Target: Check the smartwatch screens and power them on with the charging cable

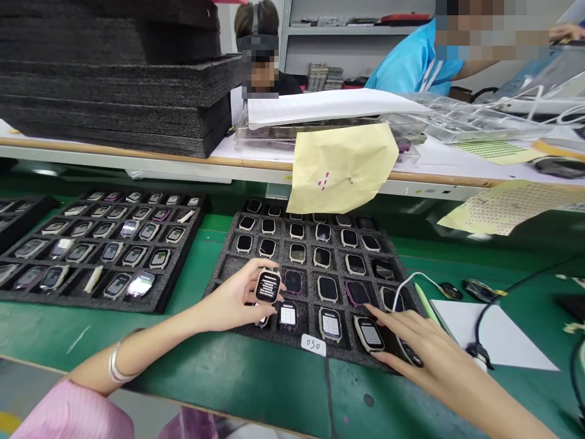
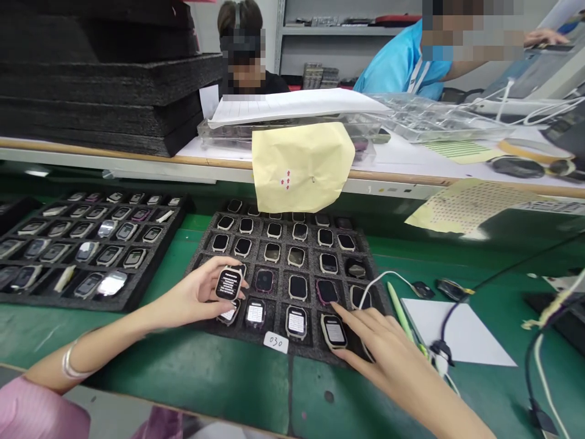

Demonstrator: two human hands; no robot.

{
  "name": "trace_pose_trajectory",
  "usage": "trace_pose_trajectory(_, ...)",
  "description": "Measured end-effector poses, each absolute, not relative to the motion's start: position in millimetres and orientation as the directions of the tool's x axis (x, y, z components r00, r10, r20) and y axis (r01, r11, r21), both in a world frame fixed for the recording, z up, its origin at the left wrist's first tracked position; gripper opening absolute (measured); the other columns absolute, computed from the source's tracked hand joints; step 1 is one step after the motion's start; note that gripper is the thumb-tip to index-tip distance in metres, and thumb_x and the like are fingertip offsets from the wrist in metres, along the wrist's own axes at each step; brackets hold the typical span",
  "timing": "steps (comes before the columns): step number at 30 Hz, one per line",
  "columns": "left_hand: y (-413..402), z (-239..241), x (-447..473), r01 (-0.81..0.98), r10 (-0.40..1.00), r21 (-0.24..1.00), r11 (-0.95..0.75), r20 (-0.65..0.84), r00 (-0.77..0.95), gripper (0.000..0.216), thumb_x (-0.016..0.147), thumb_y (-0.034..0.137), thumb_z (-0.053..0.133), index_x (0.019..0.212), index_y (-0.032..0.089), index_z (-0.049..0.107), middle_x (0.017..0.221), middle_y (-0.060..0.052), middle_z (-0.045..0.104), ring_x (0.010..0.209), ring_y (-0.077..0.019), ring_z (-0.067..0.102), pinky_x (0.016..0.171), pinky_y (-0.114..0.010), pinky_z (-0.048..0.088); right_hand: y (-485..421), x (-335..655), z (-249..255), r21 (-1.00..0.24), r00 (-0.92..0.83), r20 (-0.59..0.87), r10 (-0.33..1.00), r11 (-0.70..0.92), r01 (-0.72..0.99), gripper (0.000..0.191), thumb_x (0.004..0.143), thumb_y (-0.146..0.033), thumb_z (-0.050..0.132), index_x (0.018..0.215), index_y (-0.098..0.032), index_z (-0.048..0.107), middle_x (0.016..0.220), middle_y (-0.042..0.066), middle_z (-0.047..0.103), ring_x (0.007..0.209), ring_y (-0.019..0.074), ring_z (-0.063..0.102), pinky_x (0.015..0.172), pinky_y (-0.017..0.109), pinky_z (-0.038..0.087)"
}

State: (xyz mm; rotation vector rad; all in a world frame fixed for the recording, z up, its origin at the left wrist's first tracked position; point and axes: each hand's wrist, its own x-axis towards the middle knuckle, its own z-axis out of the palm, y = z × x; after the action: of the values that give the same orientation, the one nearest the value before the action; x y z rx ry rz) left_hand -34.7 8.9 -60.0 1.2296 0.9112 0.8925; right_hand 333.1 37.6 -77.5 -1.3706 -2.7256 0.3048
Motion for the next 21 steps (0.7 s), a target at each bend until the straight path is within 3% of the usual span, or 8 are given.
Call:
trace_pose_trajectory(3,13,-68,-50,0.023,0.953,0.998,0.064,-0.068,0.297,0.051,0.078,0.010,0.062,0.121,0.025,0.038,0.112,-0.007,0.056,0.103,-0.0211,0.060,0.086,-0.037,0.049,38,346,-76,-0.146,-0.571,0.064,0.818,0.574,0.806,0.043,0.092,-0.052,0.042,0.112,-0.022,0.064,0.107,0.011,0.065,0.094,0.0312,0.063,0.080,0.046,0.052)
trace_pose_trajectory(6,16,-74,-66,0.050,0.968,0.996,0.068,-0.078,0.237,0.050,0.078,0.011,0.063,0.121,0.024,0.040,0.110,-0.006,0.057,0.104,-0.0211,0.060,0.087,-0.037,0.049,36,361,-77,-0.169,-0.520,0.045,0.853,0.520,0.838,0.044,0.094,-0.051,0.035,0.091,-0.021,0.066,0.093,0.011,0.067,0.080,0.0283,0.066,0.068,0.040,0.054)
trace_pose_trajectory(8,16,-74,-71,0.011,0.972,0.997,0.075,-0.076,0.223,0.051,0.077,0.013,0.066,0.121,0.024,0.041,0.109,-0.006,0.057,0.104,-0.0211,0.060,0.088,-0.036,0.050,33,368,-81,-0.208,-0.495,0.033,0.869,0.490,0.847,0.042,0.093,-0.051,0.036,0.087,-0.021,0.065,0.091,0.011,0.066,0.080,0.0278,0.067,0.068,0.038,0.054)
trace_pose_trajectory(16,20,-73,-63,-0.092,0.994,0.996,-0.010,0.020,0.111,0.027,0.087,0.028,0.055,0.111,0.018,0.048,0.098,-0.006,0.059,0.088,-0.0195,0.064,0.067,-0.031,0.057,24,366,-100,-0.238,-0.411,0.121,0.904,0.428,0.872,0.042,0.089,-0.055,0.041,0.107,-0.021,0.058,0.079,0.009,0.065,0.072,0.0294,0.066,0.064,0.041,0.052)
trace_pose_trajectory(21,19,-77,-67,-0.013,0.992,1.000,0.011,-0.009,0.128,0.044,0.078,0.021,0.067,0.116,0.021,0.045,0.104,-0.005,0.059,0.097,-0.0196,0.063,0.081,-0.032,0.054,13,366,-97,-0.201,-0.462,0.154,0.873,0.486,0.851,0.033,0.091,-0.043,0.042,0.117,-0.025,0.051,0.080,0.007,0.067,0.069,0.0282,0.065,0.062,0.041,0.051)
